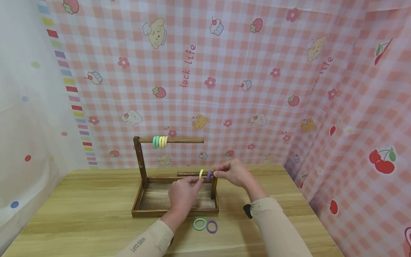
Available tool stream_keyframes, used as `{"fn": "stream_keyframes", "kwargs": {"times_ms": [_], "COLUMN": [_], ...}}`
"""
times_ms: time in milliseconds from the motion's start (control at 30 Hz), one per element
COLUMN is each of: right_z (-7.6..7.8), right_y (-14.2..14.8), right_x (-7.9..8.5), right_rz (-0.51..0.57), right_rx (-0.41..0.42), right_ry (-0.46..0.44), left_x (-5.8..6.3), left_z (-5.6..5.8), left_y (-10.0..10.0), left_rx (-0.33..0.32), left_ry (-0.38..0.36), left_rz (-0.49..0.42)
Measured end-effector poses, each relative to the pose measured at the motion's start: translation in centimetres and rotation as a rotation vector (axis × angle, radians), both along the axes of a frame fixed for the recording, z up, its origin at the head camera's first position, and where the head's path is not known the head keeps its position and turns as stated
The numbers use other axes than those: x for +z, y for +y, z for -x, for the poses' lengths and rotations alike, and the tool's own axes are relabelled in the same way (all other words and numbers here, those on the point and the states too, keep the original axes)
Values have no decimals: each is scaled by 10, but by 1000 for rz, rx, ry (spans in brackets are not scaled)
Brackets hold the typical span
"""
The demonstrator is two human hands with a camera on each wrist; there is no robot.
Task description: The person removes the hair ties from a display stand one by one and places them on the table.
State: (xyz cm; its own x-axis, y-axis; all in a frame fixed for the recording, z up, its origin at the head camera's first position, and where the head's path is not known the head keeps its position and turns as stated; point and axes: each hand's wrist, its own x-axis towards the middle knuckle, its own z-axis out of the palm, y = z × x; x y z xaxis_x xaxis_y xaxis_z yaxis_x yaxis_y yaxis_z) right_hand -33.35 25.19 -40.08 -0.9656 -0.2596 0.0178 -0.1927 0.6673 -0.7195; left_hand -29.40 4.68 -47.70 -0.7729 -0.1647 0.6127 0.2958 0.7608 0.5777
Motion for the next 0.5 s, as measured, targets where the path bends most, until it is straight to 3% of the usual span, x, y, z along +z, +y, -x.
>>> {"fn": "stream_keyframes", "kwargs": {"times_ms": [500], "right_z": [-1], "right_y": [0], "right_x": [0], "right_rz": [-18], "right_rx": [7], "right_ry": [18], "left_x": [-6], "left_z": [-1], "left_y": [-23], "left_rx": [74], "left_ry": [103], "left_rz": [-16]}}
